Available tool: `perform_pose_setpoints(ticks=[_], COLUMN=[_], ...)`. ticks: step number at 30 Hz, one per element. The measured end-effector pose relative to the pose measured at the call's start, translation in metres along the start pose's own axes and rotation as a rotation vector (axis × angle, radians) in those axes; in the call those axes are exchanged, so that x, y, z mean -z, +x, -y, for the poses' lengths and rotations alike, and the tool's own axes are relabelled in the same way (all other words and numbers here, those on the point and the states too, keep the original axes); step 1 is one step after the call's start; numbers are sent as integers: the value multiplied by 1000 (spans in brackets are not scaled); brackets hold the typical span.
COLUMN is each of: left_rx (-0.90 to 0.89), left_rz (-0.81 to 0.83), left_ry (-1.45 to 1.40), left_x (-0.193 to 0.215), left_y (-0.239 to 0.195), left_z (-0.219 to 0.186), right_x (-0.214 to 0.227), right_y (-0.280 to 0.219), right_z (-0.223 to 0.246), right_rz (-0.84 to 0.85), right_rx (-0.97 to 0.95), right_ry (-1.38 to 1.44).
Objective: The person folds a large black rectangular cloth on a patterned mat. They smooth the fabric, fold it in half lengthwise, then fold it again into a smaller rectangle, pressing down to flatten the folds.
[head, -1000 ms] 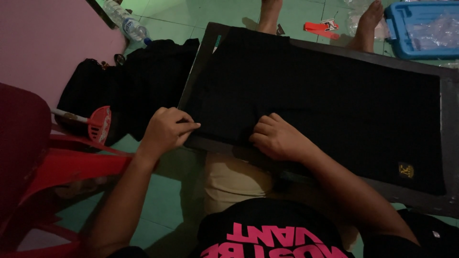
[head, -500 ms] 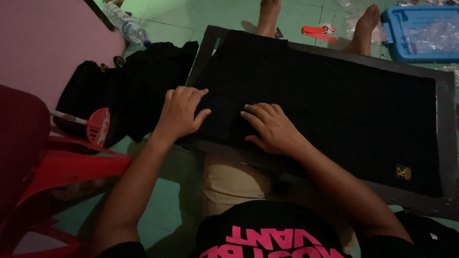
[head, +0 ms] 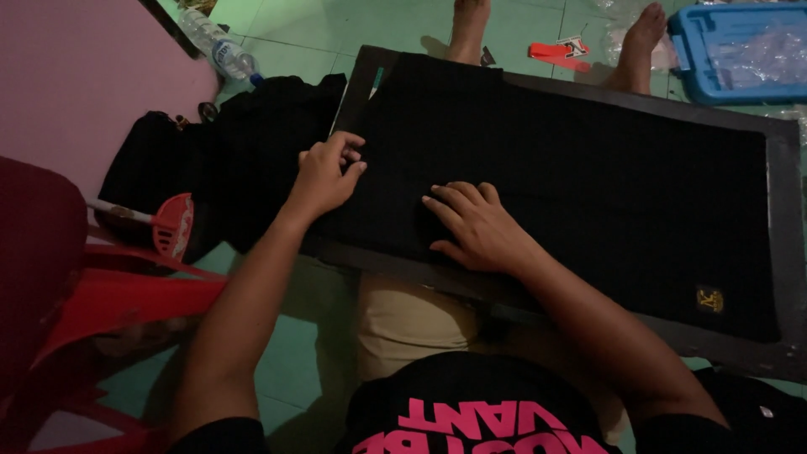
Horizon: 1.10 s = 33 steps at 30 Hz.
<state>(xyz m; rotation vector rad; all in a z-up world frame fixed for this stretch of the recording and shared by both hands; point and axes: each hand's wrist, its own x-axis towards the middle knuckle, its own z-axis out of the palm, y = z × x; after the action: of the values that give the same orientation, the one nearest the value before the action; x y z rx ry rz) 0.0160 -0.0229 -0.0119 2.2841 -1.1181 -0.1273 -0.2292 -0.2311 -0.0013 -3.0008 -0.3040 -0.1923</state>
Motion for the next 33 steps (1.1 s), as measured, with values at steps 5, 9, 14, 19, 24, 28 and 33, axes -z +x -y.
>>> perform_pose_setpoints(ticks=[5, 9, 14, 19, 24, 28, 33], left_rx=[108, 144, 197, 162, -294, -306, -144], left_rz=[0, -47, -94, -143, -198, -74, 173], left_ry=[-15, 3, 8, 94, 398, 440, 424], left_x=[-8, -8, -8, -6, -13, -8, -3], left_y=[8, 8, 8, 0, -29, -52, -59], left_z=[-6, -18, -19, -26, -37, -44, -44], right_x=[-3, 5, -4, -2, 4, -6, -3], right_y=[-1, 1, 0, -1, -2, -8, -6], right_z=[0, 2, 0, 2, 7, 5, 6], right_rz=[-14, 34, 2, 1, -50, -42, 195], right_rx=[-2, -16, -11, -28, -55, -92, -193], right_ry=[-24, 48, -16, 2, 15, -20, -73])
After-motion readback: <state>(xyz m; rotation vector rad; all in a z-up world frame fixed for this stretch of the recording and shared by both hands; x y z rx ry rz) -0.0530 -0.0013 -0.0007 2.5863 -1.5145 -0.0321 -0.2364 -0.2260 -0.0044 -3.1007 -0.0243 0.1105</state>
